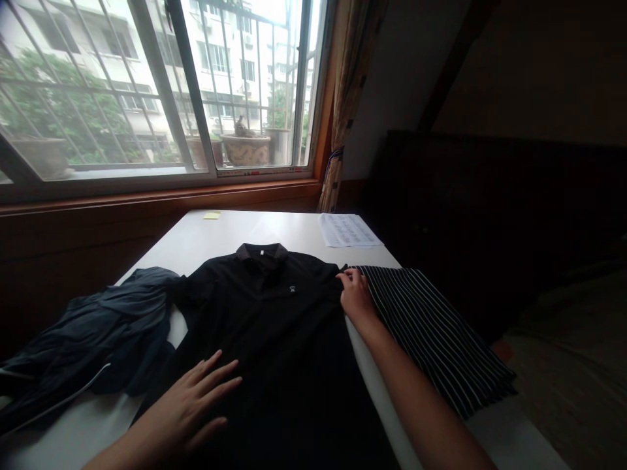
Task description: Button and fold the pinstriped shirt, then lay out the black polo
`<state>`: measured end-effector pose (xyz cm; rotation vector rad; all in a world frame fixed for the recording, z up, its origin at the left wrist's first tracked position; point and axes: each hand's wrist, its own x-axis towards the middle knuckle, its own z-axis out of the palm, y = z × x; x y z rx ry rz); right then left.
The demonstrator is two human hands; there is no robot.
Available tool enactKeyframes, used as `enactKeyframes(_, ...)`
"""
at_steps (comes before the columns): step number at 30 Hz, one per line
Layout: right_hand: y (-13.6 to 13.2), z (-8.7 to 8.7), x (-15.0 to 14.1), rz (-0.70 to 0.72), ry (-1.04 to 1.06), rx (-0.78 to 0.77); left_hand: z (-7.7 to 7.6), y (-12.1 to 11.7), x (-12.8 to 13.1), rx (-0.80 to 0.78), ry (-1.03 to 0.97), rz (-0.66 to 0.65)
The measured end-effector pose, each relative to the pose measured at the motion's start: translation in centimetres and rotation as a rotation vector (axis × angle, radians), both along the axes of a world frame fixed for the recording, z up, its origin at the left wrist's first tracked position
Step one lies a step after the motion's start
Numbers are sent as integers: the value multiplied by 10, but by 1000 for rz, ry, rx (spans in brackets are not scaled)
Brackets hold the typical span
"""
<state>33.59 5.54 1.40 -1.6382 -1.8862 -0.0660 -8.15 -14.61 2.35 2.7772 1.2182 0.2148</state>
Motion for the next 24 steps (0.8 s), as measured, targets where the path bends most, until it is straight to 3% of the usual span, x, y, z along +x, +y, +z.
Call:
enactKeyframes(3, -7, 4, -22, 70, -61, 32, 13, 17, -3, -13, -72, 78)
enactKeyframes(6, -12, 1, -51, 186, -124, 59, 17, 43, -1, 78, -106, 153)
enactKeyframes(11, -18, -22, -89, 284, -134, -23, -12, 77, 10, 174, -61, 188)
enactKeyframes(15, -25, -30, -92, 274, -140, -49, -29, 76, 14, 215, -93, 211)
enactKeyframes(21, -41, -23, -83, 195, -168, -48, -17, 63, 20, 267, -71, 318)
enactKeyframes(24, -53, -20, -81, 168, -185, -36, -19, 60, 23, 280, -6, 328)
